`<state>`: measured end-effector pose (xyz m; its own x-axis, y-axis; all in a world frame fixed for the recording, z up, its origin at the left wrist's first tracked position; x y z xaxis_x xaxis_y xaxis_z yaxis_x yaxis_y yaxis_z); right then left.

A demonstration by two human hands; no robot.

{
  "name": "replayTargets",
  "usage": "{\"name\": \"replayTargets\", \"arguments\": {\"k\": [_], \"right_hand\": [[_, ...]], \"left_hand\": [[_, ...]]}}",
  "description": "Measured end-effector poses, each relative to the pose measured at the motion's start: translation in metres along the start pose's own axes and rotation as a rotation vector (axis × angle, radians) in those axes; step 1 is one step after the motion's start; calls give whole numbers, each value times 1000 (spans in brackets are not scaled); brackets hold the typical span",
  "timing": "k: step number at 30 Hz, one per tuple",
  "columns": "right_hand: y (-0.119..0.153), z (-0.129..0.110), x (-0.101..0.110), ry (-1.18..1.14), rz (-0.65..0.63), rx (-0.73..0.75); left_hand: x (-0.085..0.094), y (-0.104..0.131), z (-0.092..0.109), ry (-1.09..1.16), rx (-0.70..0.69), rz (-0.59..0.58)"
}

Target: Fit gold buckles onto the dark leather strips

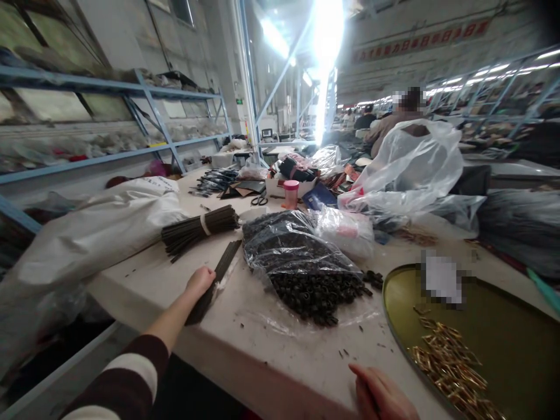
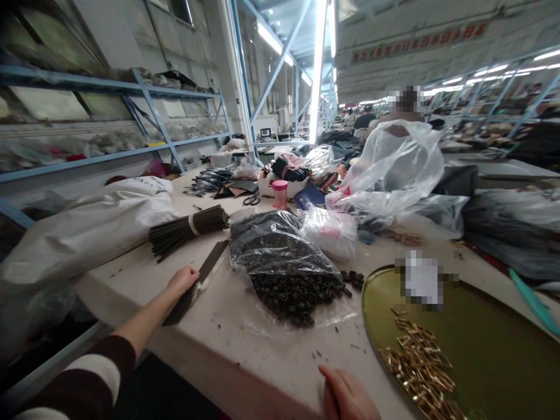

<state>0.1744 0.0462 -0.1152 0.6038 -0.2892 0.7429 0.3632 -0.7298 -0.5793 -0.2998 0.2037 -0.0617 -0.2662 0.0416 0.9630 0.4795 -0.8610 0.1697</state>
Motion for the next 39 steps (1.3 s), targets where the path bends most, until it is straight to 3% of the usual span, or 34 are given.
{"name": "replayTargets", "arguments": {"k": [4,8,12,14,17,18,20,21,23,27,32,39], "right_hand": [[-3,-5,3,-16,-31,-75],[-3,-10,5,-72,-34,-205],[-5,-16,10,-209,-41,-377],[-11,-17,14,-330,-26,-478],[-22,-13,23,-627,90,-695],[-26,-13,27,-743,137,-745],[-32,-14,35,-913,186,-807],[-35,-16,38,-961,185,-827],[-38,-23,44,-1005,148,-866],[-40,-37,45,-1074,-13,-913],[-44,-35,41,-1055,2,-930],[-42,-22,30,-1090,-11,-994]], "left_hand": [[5,14,9,49,20,15],[28,37,23,89,13,71],[57,74,52,132,-116,208],[59,103,74,179,-255,179],[39,166,106,267,-533,-81],[27,191,116,344,-677,-265],[3,238,130,486,-751,-614],[-9,257,136,541,-715,-753],[-27,284,147,688,-598,-918],[-44,306,172,929,-410,-1118],[-50,311,190,1117,-174,-1156],[-59,313,192,1196,-92,-1141]]}}
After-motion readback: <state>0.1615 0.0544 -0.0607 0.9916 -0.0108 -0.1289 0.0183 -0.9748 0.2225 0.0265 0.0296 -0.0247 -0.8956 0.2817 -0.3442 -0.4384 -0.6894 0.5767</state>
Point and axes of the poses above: each hand's wrist, its own y-axis away from the middle knuckle, its own x-axis out of the back of the hand, z = x × y, the point moved 2 cm from there along -y, towards the middle knuckle, and after that the axes turned 2 degrees about y, right-handed, at the moved point
